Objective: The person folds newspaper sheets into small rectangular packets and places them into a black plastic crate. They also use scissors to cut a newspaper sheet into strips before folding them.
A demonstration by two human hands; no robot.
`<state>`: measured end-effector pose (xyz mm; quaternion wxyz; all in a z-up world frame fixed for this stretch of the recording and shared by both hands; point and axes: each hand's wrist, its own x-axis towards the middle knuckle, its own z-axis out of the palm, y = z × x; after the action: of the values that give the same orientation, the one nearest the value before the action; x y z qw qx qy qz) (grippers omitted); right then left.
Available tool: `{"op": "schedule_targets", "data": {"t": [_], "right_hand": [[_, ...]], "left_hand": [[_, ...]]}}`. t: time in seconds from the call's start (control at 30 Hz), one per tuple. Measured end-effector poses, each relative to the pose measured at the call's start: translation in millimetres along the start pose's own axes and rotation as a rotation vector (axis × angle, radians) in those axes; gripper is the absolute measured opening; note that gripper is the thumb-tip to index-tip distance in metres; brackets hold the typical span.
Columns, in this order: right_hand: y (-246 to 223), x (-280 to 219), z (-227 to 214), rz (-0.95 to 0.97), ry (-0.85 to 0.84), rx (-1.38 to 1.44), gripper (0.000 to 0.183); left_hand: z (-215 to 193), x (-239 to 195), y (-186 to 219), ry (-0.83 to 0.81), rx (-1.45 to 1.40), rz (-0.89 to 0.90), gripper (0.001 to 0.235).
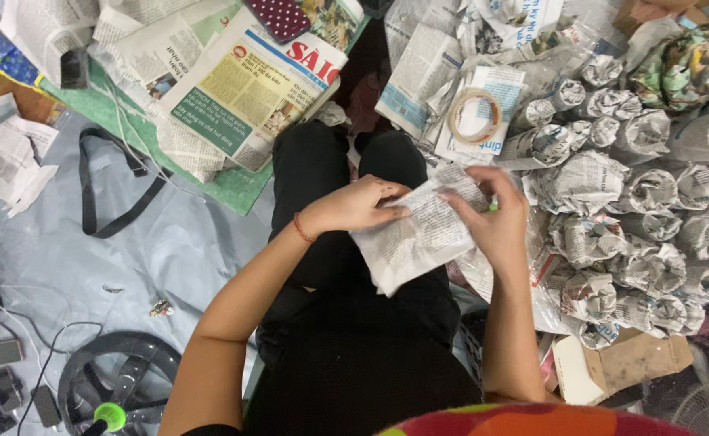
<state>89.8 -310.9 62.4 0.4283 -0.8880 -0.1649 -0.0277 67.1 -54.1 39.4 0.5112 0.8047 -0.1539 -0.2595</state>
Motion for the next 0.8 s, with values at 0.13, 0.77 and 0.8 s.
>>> {"op": "schedule_targets", "data": {"t": [0.13, 0.77, 0.8], "right_hand": [[-17, -14, 6, 0.146, 0.319, 0.426, 0.082], [-3, -35, -26, -0.097, -0.411, 0.204, 0.058], [-11, -34, -26, -0.057, -0.365, 0.121, 0.056]], "left_hand": [[44, 20, -22, 0.374, -0.231, 0.091, 0.041], [43, 22, -78, -0.288, -1.352, 0.042, 0.017], [41, 25, -74, -0.255, -1.348, 0.047, 0.017]]}}
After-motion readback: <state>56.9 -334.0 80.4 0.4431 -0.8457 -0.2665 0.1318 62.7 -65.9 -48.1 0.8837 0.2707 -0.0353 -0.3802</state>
